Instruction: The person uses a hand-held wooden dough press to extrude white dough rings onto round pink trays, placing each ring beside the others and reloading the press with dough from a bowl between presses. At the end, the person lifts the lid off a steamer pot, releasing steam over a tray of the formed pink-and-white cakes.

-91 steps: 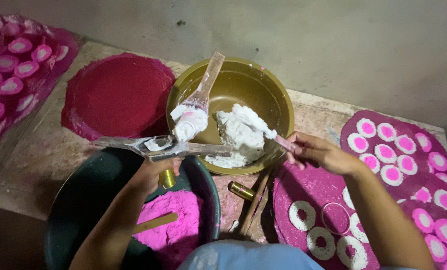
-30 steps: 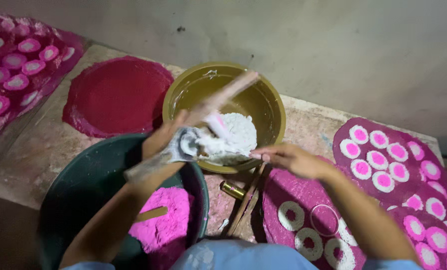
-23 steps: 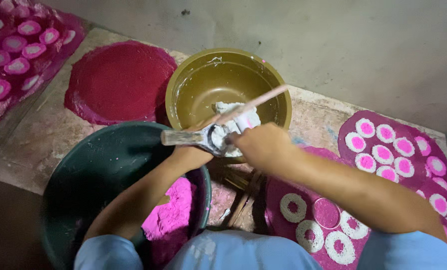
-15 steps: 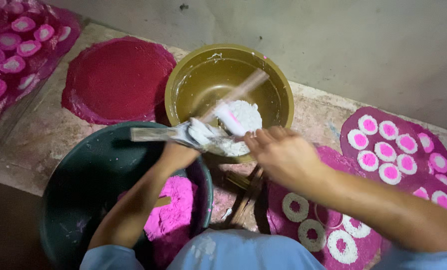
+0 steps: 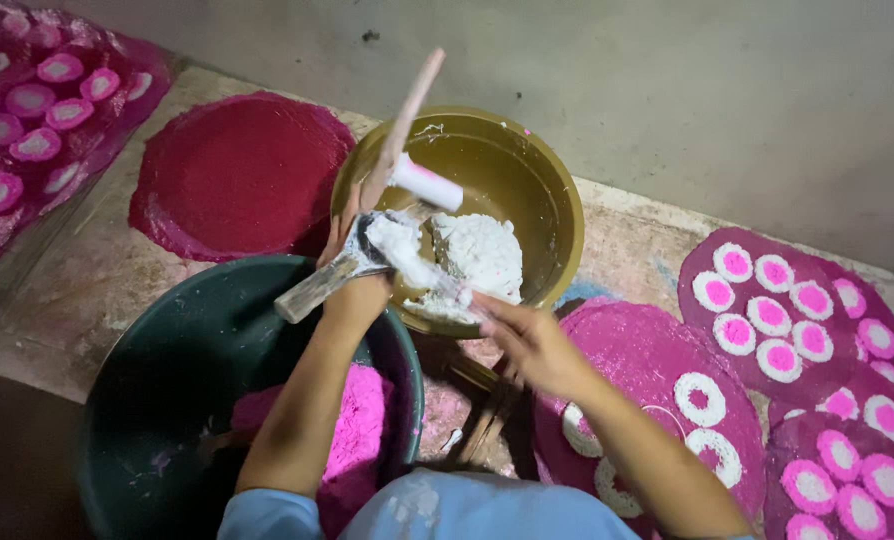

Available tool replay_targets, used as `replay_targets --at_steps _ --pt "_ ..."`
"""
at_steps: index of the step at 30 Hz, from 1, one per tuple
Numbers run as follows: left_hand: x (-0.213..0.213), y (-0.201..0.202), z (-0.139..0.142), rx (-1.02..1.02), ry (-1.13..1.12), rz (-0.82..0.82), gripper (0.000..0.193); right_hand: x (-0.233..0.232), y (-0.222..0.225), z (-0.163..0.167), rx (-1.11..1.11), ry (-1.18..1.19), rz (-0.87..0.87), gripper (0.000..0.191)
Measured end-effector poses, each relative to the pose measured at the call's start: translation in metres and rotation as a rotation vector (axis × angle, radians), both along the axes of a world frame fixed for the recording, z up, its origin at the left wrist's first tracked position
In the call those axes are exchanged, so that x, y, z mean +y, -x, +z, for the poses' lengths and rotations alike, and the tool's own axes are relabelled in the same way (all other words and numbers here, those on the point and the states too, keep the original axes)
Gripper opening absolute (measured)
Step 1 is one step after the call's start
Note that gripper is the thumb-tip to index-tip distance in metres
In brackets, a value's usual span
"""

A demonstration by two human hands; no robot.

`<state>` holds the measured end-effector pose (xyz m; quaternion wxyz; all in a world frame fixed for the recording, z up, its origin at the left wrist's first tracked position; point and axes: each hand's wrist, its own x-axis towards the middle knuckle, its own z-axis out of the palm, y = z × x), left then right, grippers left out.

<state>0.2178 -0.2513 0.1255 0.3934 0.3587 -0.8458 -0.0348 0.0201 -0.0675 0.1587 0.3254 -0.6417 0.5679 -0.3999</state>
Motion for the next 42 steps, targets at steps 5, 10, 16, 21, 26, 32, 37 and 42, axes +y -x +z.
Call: replay_targets --at_steps 5,10,16,21,26,32,37,42 --pt "0.008 0.022 -0.002 -0.078 -0.155 0.103 0.049 -0.022 -0.003 0.002 0.199 -0.125 -0.265 0.048" --pt "0.001 0.014 0.002 -0.047 -0.081 0.022 0.051 -0.006 -0.019 0.0 0.29 -0.087 -0.194 0.05" --pt "0.013 0.0 0.014 -0.295 -0.429 -0.022 0.078 -0.033 0.04 0.062 0.573 -0.493 -0.004 0.036" --pt "0.036 0.019 -0.01 -0.019 -0.422 -0.254 0.074 -0.054 0.006 0.072 1.11 -0.443 0.044 0.027" --pt "0.041 0.01 -0.043 0.066 -0.529 -0.497 0.054 -0.027 -0.036 0.072 1.43 0.287 0.287 0.02" --pt "0.019 -0.022 -0.022 -0.025 -0.524 -0.25 0.067 -0.008 -0.002 0.133 1.381 0.181 0.155 0.021" --pt "0.031 -0.005 0.002 0.01 -0.309 -0.425 0.072 -0.031 -0.044 0.112 1.484 0.143 0.199 0.026" --pt "0.024 -0.008 0.005 -0.13 -0.395 -0.28 0.058 -0.03 -0.047 0.092 1.399 0.143 0.174 0.022"
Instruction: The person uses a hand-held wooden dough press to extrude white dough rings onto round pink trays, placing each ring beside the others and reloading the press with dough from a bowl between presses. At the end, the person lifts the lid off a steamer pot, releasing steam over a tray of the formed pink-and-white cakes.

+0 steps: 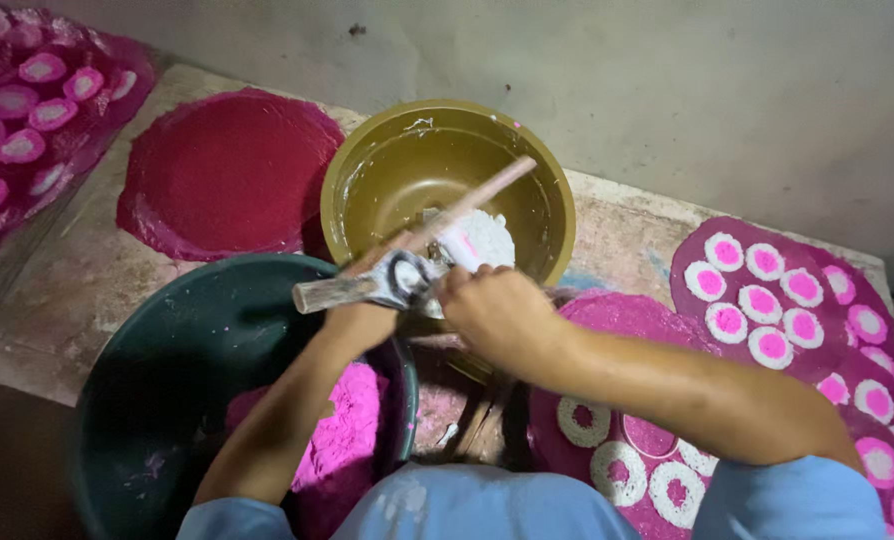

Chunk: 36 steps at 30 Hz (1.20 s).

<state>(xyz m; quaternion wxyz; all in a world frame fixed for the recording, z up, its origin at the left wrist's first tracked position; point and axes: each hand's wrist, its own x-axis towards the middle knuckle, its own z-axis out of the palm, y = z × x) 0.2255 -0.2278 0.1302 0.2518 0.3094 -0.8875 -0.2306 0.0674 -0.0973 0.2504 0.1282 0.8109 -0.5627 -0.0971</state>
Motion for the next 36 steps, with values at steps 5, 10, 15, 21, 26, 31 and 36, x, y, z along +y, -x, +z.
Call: replay_targets --at_steps 5,10,15,21,26,31,36 --pt "-0.05 -0.039 -0.025 0.443 -0.407 0.37 0.023 0.0 0.067 -0.006 -0.203 0.06 -0.27 0.024" --pt "-0.04 -0.034 -0.058 0.988 -1.197 0.197 0.02 -0.044 0.082 -0.043 -0.428 -0.152 -0.369 0.041" --pt "0.047 0.001 -0.042 0.894 -1.808 -0.543 0.03 -0.028 0.07 -0.039 -1.734 0.051 0.194 0.061" --pt "0.112 0.022 -0.018 0.366 -1.483 -0.507 0.059 0.069 0.058 -0.043 -2.404 0.188 0.424 0.057" --pt "0.126 0.02 -0.011 0.387 -0.462 -0.463 0.039 0.151 0.097 -0.045 -1.701 0.542 0.419 0.049" --pt "0.166 0.036 0.017 0.268 -0.41 -0.357 0.037 0.2 0.066 -0.042 -1.122 0.688 0.406 0.052" --pt "0.194 0.04 0.045 0.102 -0.329 -0.499 0.039 0.223 0.054 -0.011 -0.849 0.588 0.37 0.054"
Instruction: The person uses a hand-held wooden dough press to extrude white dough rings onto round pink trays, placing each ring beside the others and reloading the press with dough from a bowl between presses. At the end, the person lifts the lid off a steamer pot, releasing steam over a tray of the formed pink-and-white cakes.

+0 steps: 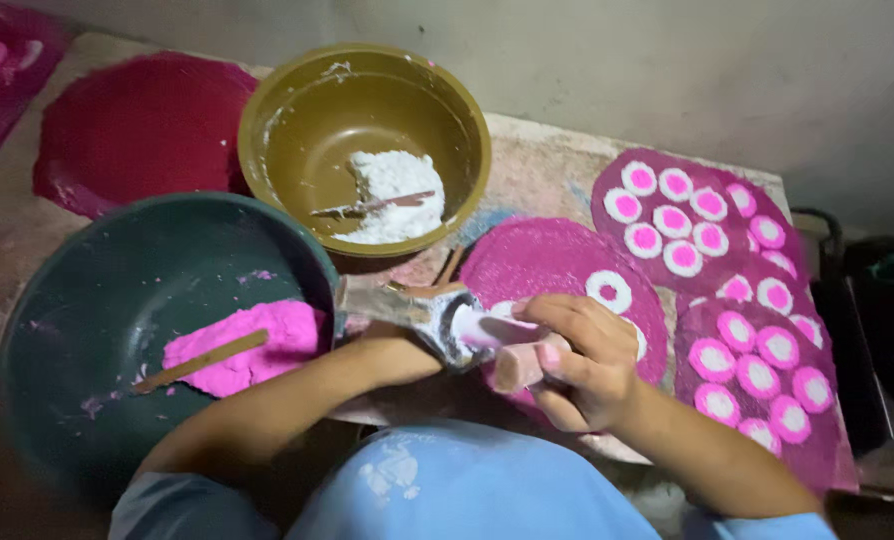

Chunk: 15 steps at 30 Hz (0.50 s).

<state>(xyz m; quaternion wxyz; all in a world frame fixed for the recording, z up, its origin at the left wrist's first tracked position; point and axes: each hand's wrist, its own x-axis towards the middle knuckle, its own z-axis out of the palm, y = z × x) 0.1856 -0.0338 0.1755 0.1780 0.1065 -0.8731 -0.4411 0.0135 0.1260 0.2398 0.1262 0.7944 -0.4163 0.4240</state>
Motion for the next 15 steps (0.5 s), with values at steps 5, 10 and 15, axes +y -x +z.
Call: replay_targets --at_steps 5,10,15 --pt "0.019 0.003 0.002 -0.047 -0.014 -0.191 0.042 0.017 -0.006 -0.002 -0.049 -0.126 0.012 0.053" --pt "0.019 0.03 -0.009 -0.123 -0.028 -0.336 0.045 0.031 0.002 -0.019 -0.153 -0.212 -0.071 0.06" --pt "0.011 0.058 -0.011 -0.174 -0.007 -0.321 0.048 0.07 0.068 -0.019 -0.772 -0.927 0.147 0.106"
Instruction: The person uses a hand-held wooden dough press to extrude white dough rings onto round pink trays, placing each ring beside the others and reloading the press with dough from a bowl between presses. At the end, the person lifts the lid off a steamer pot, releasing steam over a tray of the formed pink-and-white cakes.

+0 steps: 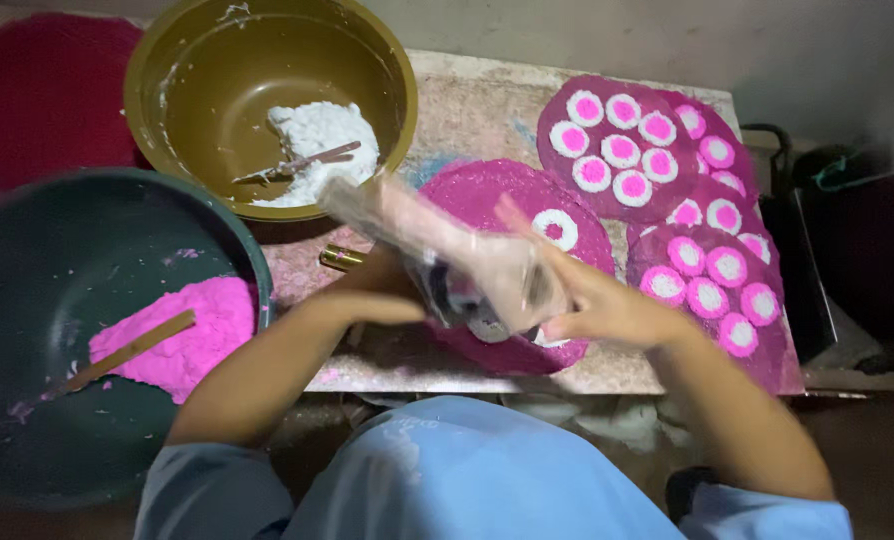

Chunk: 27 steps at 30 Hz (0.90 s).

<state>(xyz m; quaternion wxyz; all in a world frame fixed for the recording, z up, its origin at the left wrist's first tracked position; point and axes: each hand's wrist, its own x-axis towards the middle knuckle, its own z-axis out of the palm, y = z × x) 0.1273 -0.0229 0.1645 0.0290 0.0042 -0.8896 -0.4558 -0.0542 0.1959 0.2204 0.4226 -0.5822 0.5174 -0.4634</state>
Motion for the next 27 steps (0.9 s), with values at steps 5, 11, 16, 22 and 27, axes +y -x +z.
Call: replay_targets --at_steps 5,11,16,22,27 --pt "-0.003 0.03 -0.001 0.01 -0.326 -0.024 0.065 0.047 0.019 -0.048 -0.157 -0.375 0.014 0.106" --pt "0.017 0.056 -0.037 0.417 -1.804 -0.325 0.102 0.121 0.031 -0.102 -0.819 -0.634 -0.091 0.103" --pt "0.065 0.081 -0.086 0.497 -1.825 -0.374 0.087 0.154 0.025 -0.12 -0.795 -0.778 -0.082 0.089" --pt "0.053 0.123 -0.075 0.64 -2.034 -0.045 0.044 0.118 0.086 -0.059 -0.347 -0.959 -0.169 0.09" --pt "0.045 0.129 -0.055 0.744 -1.934 -0.239 0.053 0.081 0.1 -0.022 -0.332 -0.976 -0.028 0.091"
